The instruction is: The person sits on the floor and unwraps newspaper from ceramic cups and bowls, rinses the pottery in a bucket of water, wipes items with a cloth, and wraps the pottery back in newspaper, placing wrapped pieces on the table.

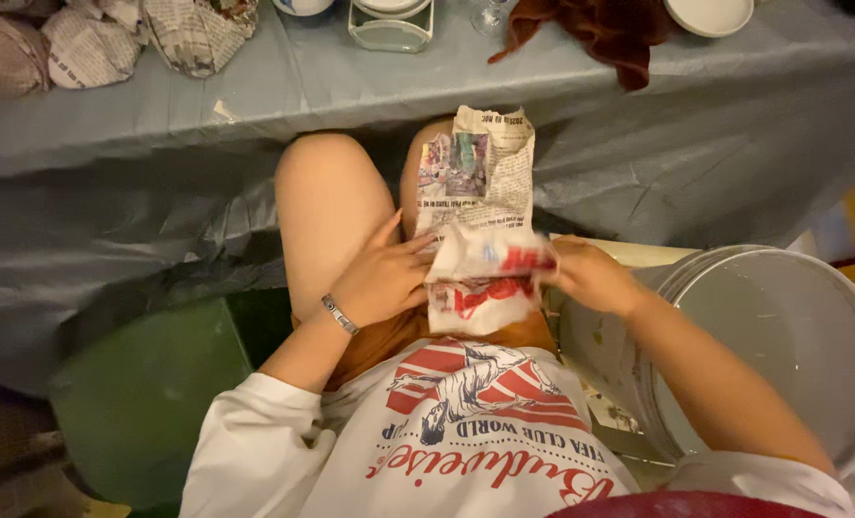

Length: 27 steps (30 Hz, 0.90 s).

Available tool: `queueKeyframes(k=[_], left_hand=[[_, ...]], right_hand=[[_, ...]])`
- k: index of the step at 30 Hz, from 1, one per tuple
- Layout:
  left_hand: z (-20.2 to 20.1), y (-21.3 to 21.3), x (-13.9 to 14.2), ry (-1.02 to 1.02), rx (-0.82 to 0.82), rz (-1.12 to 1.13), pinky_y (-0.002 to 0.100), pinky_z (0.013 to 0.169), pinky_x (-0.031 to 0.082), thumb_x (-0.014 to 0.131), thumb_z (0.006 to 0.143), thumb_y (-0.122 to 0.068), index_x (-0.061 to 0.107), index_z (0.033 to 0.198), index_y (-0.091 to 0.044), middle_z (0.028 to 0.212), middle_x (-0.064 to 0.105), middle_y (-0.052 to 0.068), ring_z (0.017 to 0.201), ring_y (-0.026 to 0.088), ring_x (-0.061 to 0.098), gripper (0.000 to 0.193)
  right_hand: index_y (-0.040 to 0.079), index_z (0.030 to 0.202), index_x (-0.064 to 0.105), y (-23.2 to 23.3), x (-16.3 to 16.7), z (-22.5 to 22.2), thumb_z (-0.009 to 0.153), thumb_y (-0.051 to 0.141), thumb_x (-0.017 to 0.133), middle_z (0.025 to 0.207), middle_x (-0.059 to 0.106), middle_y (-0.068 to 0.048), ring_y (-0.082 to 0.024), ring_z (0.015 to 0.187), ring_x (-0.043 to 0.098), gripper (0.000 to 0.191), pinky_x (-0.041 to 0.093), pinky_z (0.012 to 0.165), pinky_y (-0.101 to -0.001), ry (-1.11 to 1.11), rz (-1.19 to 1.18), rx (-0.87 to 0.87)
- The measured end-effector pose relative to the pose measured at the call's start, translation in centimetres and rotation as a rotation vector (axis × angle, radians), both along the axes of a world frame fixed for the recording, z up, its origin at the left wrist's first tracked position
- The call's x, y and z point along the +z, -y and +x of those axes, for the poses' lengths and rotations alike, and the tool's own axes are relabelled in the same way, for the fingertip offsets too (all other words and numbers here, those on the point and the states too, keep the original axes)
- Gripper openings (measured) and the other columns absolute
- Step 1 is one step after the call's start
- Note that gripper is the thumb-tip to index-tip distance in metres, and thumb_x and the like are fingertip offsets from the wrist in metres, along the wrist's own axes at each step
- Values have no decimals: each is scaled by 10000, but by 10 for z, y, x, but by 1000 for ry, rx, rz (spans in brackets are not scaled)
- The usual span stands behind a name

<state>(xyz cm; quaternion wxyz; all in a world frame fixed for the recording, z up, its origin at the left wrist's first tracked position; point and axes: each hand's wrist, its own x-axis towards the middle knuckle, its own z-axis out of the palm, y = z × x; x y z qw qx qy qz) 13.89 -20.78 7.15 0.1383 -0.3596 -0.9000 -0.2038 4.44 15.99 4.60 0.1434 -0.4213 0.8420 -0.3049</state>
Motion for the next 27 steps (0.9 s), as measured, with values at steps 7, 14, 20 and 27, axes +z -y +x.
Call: queueKeyframes(k=[7,14,20,27], left_hand=[[-12,-30,-8,262,524,272,501,815,528,673,1009,-347,612,656,-46,749,675,191,771,376,670,467],[-43,-44,-14,392,827,677,539,585,492,568,1014,-328,606,922,-51,761,676,223,690,434,663,295],[-64,-44,-15,270,992,326,606,587,493,513,1043,-343,611,957,-88,741,694,225,670,470,664,287],[-83,-34,-8,272,942,397,579,603,514,493,1060,-430,666,751,-91,750,693,215,668,456,661,490]], right_hand=[[36,1069,652,25,-45,-24,1078,244,542,905,588,77,-40,849,503,236,451,769,-251,428,-457,-634],[13,992,641,83,-32,-55,1091,273,544,852,629,-32,-129,809,546,295,469,756,-305,219,-599,-899],[14,988,653,104,-22,-62,1078,332,525,917,688,-246,-434,849,653,353,496,737,-477,-104,-255,-995],[11,948,627,108,-27,-40,1069,322,508,872,683,-267,-508,814,627,355,479,694,-562,-138,-160,-1082]])
